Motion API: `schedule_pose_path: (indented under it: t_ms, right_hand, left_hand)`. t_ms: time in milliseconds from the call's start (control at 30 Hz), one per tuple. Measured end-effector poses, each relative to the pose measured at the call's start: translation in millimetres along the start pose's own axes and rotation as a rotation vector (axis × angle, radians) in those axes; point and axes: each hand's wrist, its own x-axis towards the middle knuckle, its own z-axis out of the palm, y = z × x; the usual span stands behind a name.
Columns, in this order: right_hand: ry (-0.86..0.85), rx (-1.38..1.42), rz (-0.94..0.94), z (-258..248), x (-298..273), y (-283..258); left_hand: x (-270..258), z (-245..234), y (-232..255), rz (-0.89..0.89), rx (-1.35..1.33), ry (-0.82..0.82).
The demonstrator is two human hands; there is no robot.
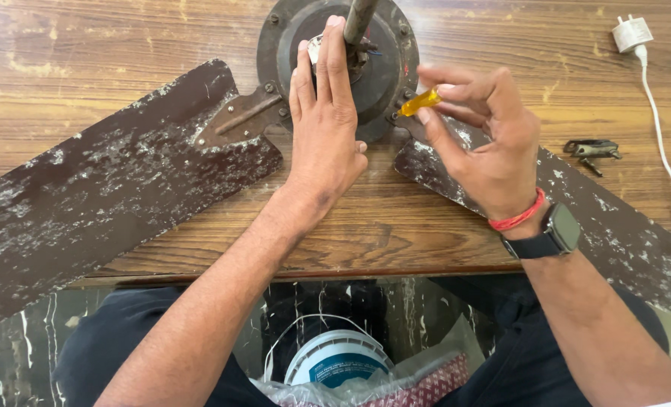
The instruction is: The person reassembles an electric fan by attaching its blades to the central motor housing using a screwdriver. They tighten screws on each blade and then attach a metal cap to the top of the motor housing.
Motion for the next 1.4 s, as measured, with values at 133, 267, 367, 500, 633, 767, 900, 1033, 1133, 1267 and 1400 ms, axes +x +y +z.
schedule_pose_path:
  t_ms: [133,267,367,500,633,767,900,1033,1133,1267,1400]
  right_hand:
    - [-0.033,0.010,0.030,0.4,-1.1,1.3]
    - [-0.051,0.023,0.027,-1.1,-0.6,4.6]
    - [-0.038,0.026,0.016,-0.6,-1.5,5.8]
    - [-0.038,-0.002,-0.018,0.0,-0.1,7.2]
    - [-0.001,0.009,0.010,2.0,-1.2,7.3]
    - [0.040,0.035,0.015,4.0,-1.7,8.4]
    - [0.075,-0.005,-0.004,7.9,-4.8,8.7]
    - [0.116,-0.027,-0.017,13.0,-7.3,8.8]
    - [0.146,0.007,0.005,16.2,-8.6,8.8]
    - [0.186,-0.009,0.012,20.0,-9.8,7.6]
    - [0.235,-0.002,0.027,24.9,-10.2,6.9]
  left_hand:
    - [-0.5,-0.3,-0.3,0.002,0.005,-0.001]
    - [-0.9,-0.4,-0.7,0.001,-0.002,0.000]
    - [-1.1,0.8,-1.2,0.002,-0.001,0.003]
    - [-1.0,2.3,-2.3,0.013,0.007,0.008]
    - [-1.0,2.3,-2.7,0.007,0.007,0.005]
    - [-0.9,1.8,-1.9,0.004,0.010,0.003]
    - [-0.7,1.8,-1.4,0.006,0.009,0.008]
    - [-1.5,0.6,-1.3,0.006,0.000,0.007]
    - [-1.7,0.3,-0.6,-0.002,-0.009,0.004]
    - [-1.2,-1.4,0.3,0.010,-0.002,0.008]
    - [1.4,-4.6,2.1,-0.005,-0.002,-0.007]
